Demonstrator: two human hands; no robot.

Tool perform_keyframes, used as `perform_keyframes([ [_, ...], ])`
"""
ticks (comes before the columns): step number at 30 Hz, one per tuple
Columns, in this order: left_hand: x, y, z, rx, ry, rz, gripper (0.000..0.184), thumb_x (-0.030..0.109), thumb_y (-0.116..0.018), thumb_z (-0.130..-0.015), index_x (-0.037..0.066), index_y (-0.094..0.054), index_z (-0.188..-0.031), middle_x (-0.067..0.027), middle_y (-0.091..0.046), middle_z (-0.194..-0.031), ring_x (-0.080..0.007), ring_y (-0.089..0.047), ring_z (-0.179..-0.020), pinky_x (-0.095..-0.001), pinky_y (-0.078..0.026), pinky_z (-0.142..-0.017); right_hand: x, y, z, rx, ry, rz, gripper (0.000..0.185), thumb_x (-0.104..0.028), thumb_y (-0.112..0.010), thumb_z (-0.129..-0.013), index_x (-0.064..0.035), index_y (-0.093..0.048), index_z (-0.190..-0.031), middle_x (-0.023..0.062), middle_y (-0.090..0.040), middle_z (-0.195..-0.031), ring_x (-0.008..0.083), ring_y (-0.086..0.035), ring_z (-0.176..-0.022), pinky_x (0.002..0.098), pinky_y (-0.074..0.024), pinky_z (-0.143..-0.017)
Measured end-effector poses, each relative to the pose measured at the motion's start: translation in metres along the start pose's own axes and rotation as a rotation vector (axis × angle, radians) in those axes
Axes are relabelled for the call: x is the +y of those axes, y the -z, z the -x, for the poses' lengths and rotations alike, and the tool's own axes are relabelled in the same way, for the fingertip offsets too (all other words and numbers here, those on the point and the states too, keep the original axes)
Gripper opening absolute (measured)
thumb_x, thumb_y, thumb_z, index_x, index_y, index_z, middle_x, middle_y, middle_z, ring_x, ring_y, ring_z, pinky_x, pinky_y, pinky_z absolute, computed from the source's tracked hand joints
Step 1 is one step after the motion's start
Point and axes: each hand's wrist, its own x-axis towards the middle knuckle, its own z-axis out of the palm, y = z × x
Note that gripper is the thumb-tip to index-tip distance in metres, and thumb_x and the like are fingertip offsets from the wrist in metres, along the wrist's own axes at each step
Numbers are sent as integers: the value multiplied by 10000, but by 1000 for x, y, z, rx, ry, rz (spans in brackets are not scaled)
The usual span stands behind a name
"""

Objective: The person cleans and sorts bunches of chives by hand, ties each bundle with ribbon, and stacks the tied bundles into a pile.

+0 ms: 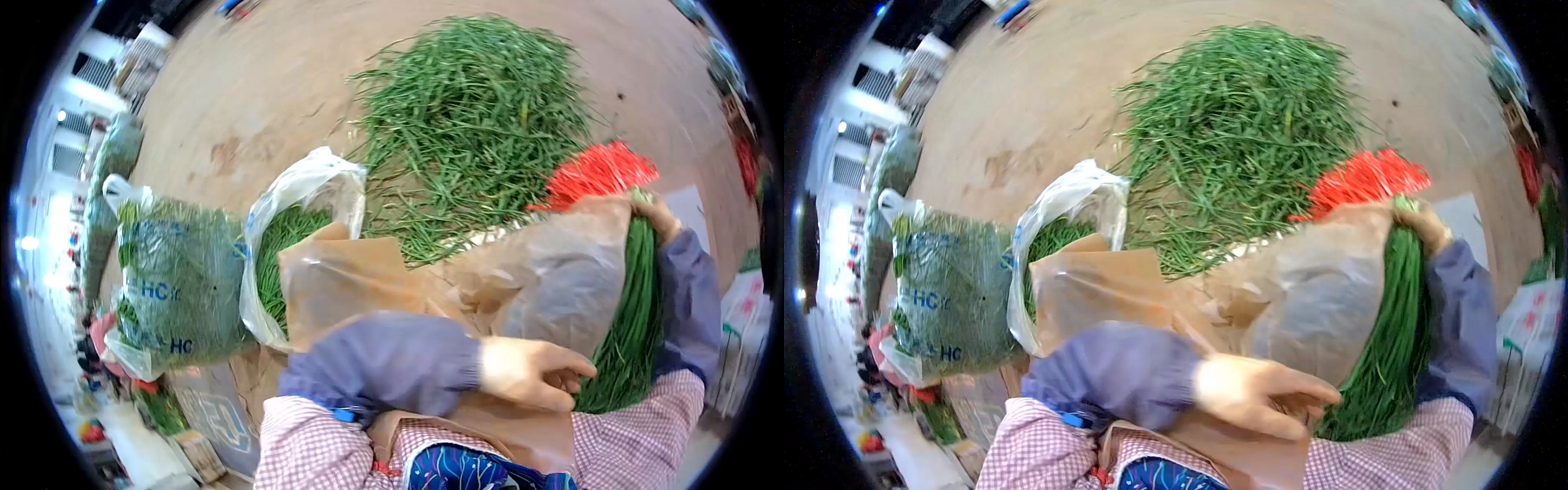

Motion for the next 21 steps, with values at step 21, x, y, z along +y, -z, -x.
perform_keyframes([
  [21, -364, 29, 431, 2259, 1269, -614, 945, 393, -746, -807, 61, -202, -1505, -137, -365, -1494, -309, -307, -1396, -485, -219, -1166, 30, -692, -199, -1227, 739, 1471, 378, -281, -628, -831, -101, -626, -1163, 172, -674, -1013, 336, -656, -936, 436, -510, -828],
])
